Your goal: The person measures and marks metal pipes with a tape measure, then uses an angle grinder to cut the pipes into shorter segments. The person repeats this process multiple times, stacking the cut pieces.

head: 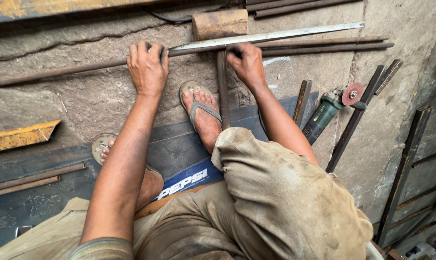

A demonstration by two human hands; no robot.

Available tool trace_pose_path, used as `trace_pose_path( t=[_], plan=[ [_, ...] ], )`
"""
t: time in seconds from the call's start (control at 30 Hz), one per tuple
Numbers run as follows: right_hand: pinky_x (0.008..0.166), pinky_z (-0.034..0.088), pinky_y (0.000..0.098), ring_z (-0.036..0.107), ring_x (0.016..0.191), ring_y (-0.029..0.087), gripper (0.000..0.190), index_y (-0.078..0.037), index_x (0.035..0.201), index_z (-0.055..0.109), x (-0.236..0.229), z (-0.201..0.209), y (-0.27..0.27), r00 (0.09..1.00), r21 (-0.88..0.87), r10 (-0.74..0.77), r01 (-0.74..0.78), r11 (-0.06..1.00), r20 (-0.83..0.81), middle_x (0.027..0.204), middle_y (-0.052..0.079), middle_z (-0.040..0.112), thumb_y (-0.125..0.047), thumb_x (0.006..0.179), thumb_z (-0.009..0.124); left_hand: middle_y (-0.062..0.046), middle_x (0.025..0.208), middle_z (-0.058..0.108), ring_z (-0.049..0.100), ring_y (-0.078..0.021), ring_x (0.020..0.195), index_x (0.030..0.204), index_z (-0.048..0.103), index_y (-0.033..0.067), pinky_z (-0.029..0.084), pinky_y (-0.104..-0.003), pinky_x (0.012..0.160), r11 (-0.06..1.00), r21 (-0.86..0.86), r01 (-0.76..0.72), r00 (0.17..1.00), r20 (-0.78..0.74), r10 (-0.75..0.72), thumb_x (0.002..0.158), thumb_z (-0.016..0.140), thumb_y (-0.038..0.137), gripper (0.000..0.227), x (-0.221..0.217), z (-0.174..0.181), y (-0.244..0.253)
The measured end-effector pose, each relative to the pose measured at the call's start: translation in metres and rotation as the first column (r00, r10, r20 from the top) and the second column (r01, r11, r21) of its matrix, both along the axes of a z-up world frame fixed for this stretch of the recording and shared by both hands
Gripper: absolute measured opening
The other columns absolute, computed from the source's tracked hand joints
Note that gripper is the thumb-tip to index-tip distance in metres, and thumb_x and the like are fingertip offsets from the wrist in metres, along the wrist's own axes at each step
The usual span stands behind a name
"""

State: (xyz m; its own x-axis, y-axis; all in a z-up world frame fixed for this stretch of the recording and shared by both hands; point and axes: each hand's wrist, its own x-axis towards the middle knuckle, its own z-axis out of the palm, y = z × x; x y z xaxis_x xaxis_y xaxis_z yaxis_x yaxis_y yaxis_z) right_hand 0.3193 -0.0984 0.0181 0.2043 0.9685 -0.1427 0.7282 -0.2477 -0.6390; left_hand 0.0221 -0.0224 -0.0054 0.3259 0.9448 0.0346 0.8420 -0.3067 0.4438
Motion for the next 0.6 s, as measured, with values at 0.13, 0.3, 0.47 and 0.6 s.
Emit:
trace_pose_path(
  t=[0.13, 0.3, 0.47, 0.6],
  plan=[
    [0.080, 0.064, 0.0335, 0.075, 0.088, 0.015, 0.012, -0.010, 0.104, 0.077, -0.002, 0.006, -0.010, 0.980, -0.108, -0.073, 0.053, 0.993, -0.184, 0.099, 0.005, 0.077, -0.015, 0.095, 0.074, -0.009, 0.101, 0.061, 0.057, -0.0254, 0.098, 0.100, 0.072, 0.0130, 0.049, -0.042, 0.080, 1.000, -0.024, -0.003, 1.000, 0.001, 0.003, 0.096, 0.082, 0.033, 0.023, -0.001, -0.005, 0.003],
    [0.080, 0.064, 0.0316, 0.074, 0.088, 0.016, 0.011, -0.007, 0.104, 0.076, -0.010, 0.013, -0.007, 0.987, 0.105, -0.081, 0.096, 0.990, -0.139, 0.097, 0.007, 0.076, -0.015, 0.097, 0.076, -0.010, 0.104, 0.061, 0.057, -0.0255, 0.100, 0.102, 0.073, 0.0121, 0.049, -0.041, 0.080, 0.997, -0.074, -0.004, 1.000, -0.007, 0.003, 0.098, 0.080, 0.035, 0.024, 0.000, -0.015, 0.002],
    [0.084, 0.062, 0.0303, 0.074, 0.092, 0.016, 0.010, -0.005, 0.104, 0.075, -0.011, 0.021, 0.007, 0.994, 0.131, -0.068, 0.078, 0.988, -0.082, 0.099, 0.008, 0.075, -0.012, 0.097, 0.076, -0.009, 0.102, 0.061, 0.058, -0.0252, 0.100, 0.100, 0.073, 0.0131, 0.050, -0.042, 0.081, 1.000, -0.027, -0.003, 1.000, -0.024, 0.002, 0.096, 0.080, 0.035, 0.024, -0.002, -0.014, 0.000],
    [0.081, 0.061, 0.0316, 0.074, 0.090, 0.017, 0.011, -0.003, 0.104, 0.075, -0.011, 0.020, 0.004, 0.992, 0.139, -0.068, 0.082, 0.987, -0.102, 0.098, 0.009, 0.075, -0.011, 0.096, 0.076, -0.009, 0.102, 0.061, 0.057, -0.0252, 0.100, 0.101, 0.073, 0.0126, 0.050, -0.042, 0.081, 0.998, -0.057, -0.004, 1.000, -0.015, 0.003, 0.097, 0.080, 0.036, 0.024, 0.000, -0.011, 0.001]
  ],
)
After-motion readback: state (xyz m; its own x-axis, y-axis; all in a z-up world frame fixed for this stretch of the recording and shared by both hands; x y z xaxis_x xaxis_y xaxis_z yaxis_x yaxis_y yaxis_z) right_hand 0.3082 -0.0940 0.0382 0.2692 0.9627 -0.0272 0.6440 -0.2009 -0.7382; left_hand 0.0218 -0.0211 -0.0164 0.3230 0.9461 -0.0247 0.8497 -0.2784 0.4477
